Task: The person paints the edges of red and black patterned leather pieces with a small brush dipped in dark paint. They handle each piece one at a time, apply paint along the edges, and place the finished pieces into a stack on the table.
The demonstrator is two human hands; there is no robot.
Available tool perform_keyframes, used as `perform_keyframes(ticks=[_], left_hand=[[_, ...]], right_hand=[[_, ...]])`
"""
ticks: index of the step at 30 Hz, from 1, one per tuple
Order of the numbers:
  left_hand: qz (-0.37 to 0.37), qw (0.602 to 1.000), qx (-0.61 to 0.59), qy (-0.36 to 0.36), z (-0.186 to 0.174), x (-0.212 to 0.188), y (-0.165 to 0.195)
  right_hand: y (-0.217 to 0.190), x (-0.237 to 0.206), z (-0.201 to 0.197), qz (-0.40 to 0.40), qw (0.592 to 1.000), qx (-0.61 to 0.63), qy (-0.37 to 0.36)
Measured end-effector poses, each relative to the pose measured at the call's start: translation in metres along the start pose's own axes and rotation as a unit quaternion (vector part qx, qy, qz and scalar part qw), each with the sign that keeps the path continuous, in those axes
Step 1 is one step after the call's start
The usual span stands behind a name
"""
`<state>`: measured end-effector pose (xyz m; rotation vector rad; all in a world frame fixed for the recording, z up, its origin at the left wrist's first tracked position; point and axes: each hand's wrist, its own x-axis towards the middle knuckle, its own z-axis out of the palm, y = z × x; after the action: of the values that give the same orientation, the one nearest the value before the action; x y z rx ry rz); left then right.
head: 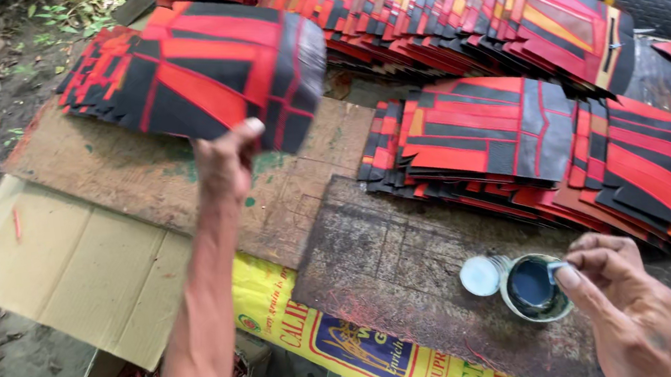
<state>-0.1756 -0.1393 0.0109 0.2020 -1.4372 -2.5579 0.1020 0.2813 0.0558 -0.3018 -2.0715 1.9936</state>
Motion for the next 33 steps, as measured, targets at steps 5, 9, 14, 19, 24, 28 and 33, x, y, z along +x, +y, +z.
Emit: perform_keyframes(ticks=[5, 9, 14, 19, 24, 28, 33], left_hand=[[0.007, 0.998, 0.030, -0.054, -0.060, 0.075, 0.023], [-0.018, 0.997, 0.028, -0.064, -0.089, 0.097, 0.018], [0.010, 0.993, 0.110, 0.034, -0.099, 0.105, -0.011], [0.054, 0.981, 0.155, 0.106, -0.097, 0.102, -0.025], [0.026, 0.982, 0.123, 0.139, -0.093, 0.107, -0.023], [0.022, 0.981, 0.131, 0.139, -0.107, 0.105, -0.014], [0.176, 0.953, 0.212, 0.124, -0.133, 0.069, 0.007]], right_hand=[[0.021, -0.003, -0.006, 0.040, 0.996, -0.074, 0.036], [0.026, 0.000, -0.008, 0.088, 0.990, -0.099, 0.056], [0.039, 0.001, -0.003, 0.071, 0.984, -0.159, 0.044], [0.050, 0.002, 0.000, 0.005, 0.978, -0.210, -0.010], [0.053, 0.002, 0.005, -0.052, 0.948, -0.311, -0.041], [0.046, -0.004, 0.012, -0.068, 0.948, -0.308, -0.047], [0.024, -0.007, 0.014, -0.083, 0.915, -0.392, -0.040]])
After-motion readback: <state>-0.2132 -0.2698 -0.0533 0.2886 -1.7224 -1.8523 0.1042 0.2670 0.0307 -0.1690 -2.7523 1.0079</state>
